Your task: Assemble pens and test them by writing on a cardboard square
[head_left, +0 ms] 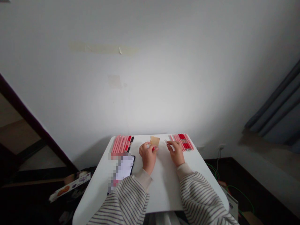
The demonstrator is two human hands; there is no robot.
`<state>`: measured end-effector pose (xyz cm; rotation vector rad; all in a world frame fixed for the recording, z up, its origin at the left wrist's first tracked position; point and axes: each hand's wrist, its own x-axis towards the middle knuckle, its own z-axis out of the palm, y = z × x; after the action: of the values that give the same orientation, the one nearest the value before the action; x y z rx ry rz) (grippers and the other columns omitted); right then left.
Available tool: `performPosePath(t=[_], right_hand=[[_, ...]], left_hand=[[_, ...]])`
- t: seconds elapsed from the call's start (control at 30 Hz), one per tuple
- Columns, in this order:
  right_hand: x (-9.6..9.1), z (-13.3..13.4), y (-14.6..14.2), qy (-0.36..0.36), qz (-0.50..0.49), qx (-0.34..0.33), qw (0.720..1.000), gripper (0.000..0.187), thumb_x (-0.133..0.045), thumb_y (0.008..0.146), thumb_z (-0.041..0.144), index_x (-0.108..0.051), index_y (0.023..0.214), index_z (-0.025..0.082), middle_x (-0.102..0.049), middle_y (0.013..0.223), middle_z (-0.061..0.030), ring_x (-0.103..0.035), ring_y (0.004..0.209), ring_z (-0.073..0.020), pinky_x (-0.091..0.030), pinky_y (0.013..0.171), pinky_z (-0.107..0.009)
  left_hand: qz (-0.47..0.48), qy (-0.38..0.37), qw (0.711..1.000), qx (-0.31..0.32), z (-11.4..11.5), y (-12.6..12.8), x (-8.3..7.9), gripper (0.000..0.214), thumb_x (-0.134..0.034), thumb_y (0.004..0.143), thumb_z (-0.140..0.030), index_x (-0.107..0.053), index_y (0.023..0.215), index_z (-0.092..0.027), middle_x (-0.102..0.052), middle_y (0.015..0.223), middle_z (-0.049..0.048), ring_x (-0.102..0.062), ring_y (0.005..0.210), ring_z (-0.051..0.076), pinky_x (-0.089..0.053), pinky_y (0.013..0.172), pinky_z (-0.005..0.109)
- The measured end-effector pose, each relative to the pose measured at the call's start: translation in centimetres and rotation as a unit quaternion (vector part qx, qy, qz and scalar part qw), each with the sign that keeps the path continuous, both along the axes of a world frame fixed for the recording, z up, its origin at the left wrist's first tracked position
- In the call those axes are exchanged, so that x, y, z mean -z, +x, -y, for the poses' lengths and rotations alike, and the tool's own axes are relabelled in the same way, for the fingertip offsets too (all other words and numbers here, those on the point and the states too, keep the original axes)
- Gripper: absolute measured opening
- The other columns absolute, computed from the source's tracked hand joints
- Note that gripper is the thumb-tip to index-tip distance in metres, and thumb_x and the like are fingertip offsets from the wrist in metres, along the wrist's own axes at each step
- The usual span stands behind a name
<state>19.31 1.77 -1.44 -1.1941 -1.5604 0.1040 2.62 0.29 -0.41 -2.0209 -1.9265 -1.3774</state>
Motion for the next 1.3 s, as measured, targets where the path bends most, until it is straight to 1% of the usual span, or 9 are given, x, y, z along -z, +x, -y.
performPosePath(t=[0.23,0.4,0.57,0.7,0.83,1.0,1.3], right_hand=[[-0.6,0.4,0.1,0.004,0.077,0.003,0.997,0.020,-0.050,0.091,0.030,-0.068,0.096,0.024,-0.067,0.090,-0.0044,-0.048,0.094,-0.0215,-0.036,0.087,-0.037],[-0.5,0.5,0.0,0.000,0.133,0.028,0.991,0.018,-0.051,0.091,0.026,-0.069,0.093,0.027,-0.066,0.094,-0.0037,-0.045,0.097,-0.0221,-0.033,0.087,-0.037],[-0.4,0.7,-0.1,-0.032,0.202,0.062,0.977,0.015,-0.057,0.087,0.023,-0.070,0.090,0.031,-0.062,0.106,-0.0032,-0.041,0.104,-0.0236,-0.030,0.090,-0.040],[-0.7,1.0,-0.3,-0.055,0.242,0.061,0.967,0.015,-0.060,0.086,0.025,-0.071,0.089,0.035,-0.058,0.113,-0.0021,-0.040,0.108,-0.0239,-0.030,0.091,-0.042],[-0.9,1.2,-0.4,-0.068,0.261,0.052,0.962,0.014,-0.060,0.085,0.028,-0.072,0.086,0.036,-0.057,0.116,-0.0025,-0.039,0.110,-0.0249,-0.030,0.093,-0.043],[-0.9,1.2,-0.4,-0.089,0.266,0.033,0.959,0.016,-0.061,0.085,0.027,-0.073,0.085,0.038,-0.056,0.118,-0.0023,-0.039,0.112,-0.0252,-0.029,0.095,-0.045],[-0.9,1.2,-0.3,-0.106,0.266,0.008,0.958,0.030,-0.061,0.084,0.019,-0.072,0.093,0.045,-0.057,0.120,0.0013,-0.038,0.112,-0.0254,-0.027,0.097,-0.046]], left_hand=[[-0.007,-0.030,0.999,-0.019,0.1,0.0,-0.3,0.012,-0.066,0.075,-0.029,-0.071,0.086,-0.028,-0.056,0.111,0.0052,-0.046,0.108,0.024,-0.036,0.095,0.042],[-0.010,-0.037,0.999,-0.028,0.1,-0.1,-0.2,0.014,-0.064,0.075,-0.024,-0.070,0.088,-0.027,-0.055,0.111,0.0057,-0.045,0.108,0.024,-0.036,0.095,0.041],[-0.015,-0.044,0.998,-0.038,0.2,-0.2,-0.5,0.016,-0.061,0.077,-0.023,-0.070,0.089,-0.026,-0.055,0.111,0.0065,-0.045,0.108,0.024,-0.036,0.095,0.041],[-0.018,-0.046,0.998,-0.047,0.3,-0.2,-0.5,0.017,-0.060,0.077,-0.024,-0.071,0.091,-0.025,-0.056,0.111,0.0072,-0.045,0.108,0.025,-0.037,0.094,0.041],[-0.018,-0.047,0.998,-0.048,0.3,-0.2,-0.6,0.016,-0.061,0.076,-0.024,-0.071,0.089,-0.025,-0.056,0.111,0.0072,-0.046,0.107,0.025,-0.037,0.094,0.041],[-0.021,-0.047,0.998,-0.047,0.3,-0.2,-0.7,0.015,-0.061,0.076,-0.024,-0.071,0.087,-0.025,-0.056,0.110,0.0071,-0.046,0.107,0.024,-0.037,0.093,0.041],[-0.026,-0.054,0.997,-0.052,0.3,-0.2,-0.6,0.014,-0.061,0.077,-0.027,-0.071,0.087,-0.026,-0.056,0.111,0.0066,-0.045,0.107,0.024,-0.036,0.093,0.040]])
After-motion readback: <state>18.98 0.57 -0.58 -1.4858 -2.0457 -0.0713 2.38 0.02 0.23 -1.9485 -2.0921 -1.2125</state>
